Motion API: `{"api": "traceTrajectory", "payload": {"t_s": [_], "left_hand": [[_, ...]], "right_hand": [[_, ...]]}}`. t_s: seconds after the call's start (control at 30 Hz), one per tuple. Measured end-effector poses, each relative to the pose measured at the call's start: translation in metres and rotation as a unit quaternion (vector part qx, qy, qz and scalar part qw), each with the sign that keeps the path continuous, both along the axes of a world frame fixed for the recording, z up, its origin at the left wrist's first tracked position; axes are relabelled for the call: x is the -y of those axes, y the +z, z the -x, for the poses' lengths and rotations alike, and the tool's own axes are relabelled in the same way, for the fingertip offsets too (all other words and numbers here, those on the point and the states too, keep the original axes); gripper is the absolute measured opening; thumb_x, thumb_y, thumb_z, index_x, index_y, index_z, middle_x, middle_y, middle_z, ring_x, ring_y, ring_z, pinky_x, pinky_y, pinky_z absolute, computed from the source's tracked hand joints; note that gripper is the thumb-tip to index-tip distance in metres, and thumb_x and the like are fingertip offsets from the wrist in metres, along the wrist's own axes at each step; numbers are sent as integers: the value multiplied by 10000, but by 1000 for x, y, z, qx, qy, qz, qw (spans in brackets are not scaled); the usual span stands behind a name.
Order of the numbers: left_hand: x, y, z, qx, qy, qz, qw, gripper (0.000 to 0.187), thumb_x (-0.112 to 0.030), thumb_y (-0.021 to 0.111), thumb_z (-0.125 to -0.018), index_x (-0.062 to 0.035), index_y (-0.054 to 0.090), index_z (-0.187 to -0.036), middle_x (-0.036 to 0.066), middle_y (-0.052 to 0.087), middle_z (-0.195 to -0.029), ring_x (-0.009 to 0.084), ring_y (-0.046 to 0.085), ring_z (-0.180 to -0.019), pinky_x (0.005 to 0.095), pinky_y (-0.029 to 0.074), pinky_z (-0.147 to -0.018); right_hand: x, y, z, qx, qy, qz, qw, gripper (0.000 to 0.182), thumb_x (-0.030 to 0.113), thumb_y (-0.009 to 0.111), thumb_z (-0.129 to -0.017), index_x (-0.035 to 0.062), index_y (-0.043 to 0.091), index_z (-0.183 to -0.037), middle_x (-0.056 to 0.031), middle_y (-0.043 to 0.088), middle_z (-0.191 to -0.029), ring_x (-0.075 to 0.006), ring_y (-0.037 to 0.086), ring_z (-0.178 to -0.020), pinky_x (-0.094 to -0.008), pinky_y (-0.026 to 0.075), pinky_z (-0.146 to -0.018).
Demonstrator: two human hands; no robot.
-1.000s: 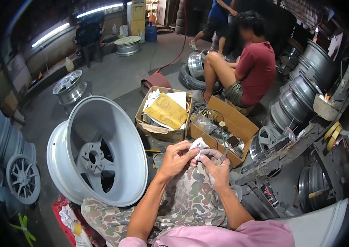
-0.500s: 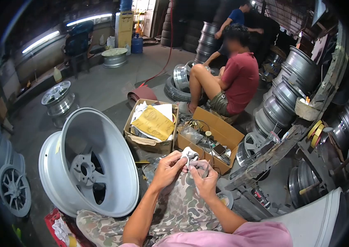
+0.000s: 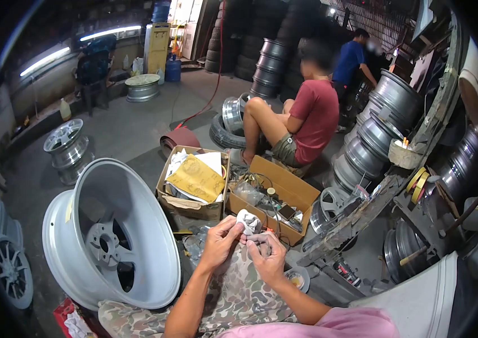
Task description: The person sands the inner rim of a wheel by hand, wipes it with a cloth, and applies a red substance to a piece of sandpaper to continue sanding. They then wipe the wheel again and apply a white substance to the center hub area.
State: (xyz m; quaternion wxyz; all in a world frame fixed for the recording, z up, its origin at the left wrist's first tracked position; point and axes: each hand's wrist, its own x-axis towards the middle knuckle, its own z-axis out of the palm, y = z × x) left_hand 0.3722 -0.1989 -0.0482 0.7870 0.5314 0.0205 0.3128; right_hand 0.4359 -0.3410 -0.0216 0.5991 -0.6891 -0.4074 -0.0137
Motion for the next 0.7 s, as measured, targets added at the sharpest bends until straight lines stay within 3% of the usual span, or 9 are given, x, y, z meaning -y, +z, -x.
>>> {"api": "traceTrajectory", "payload": {"t_s": [0.13,0.2,0.27,0.37,0.47,0.57,0.7], "left_hand": [[-3,-1,0,19,-28,42,999,207,-123,609,-1050,73,661,-1011,21,563,-981,75,602,-807,240,525,-726],[-5,-4,0,18,-36,12,999,210,-113,591,-1057,83,665,-1070,22,564,-998,82,599,-804,243,519,-730],[-3,-2,2,14,-37,10,999,211,-99,583,-1055,88,664,-1108,23,566,-1002,85,600,-810,246,519,-730],[-2,6,8,5,-29,-10,1000,224,-64,572,-1043,93,660,-1176,28,570,-1009,93,597,-818,251,518,-729],[-2,6,6,1,-23,-25,999,237,-31,573,-1013,85,664,-1200,38,583,-1004,100,592,-813,261,515,-730],[-1,5,7,3,-20,-27,999,239,-21,579,-994,75,672,-1192,44,589,-994,105,590,-799,269,514,-729],[-1,1,3,16,-15,-28,999,214,4,570,-997,111,646,-1166,55,575,-1009,113,598,-820,265,518,-730]], "right_hand": [[0,-8,-4,26,-23,-8,999,72,34,685,-942,-21,692,-987,-42,665,-939,-75,591,-822,-241,478,-721],[-3,-7,3,-158,-3,-99,982,94,64,669,-970,-15,673,-1020,-5,637,-947,-45,561,-852,-215,459,-722],[-6,-9,1,-118,-31,-108,987,109,82,668,-980,-10,667,-1039,21,620,-948,-33,532,-830,-203,443,-714],[-2,-11,-6,-78,-25,-15,997,100,70,696,-953,-17,681,-1001,-42,614,-931,-99,593,-903,-244,474,-746],[-3,-13,-8,-2,-19,-23,1000,67,58,702,-944,-2,684,-969,-12,615,-909,-55,551,-779,-222,442,-659],[-4,-10,-6,8,-3,-32,999,63,40,717,-922,4,665,-927,11,607,-881,7,359,-577,-203,303,-508],[-2,-17,-11,-20,5,-22,1000,92,52,712,-928,1,636,-927,6,597,-875,-7,396,-613,-209,322,-531]]}}
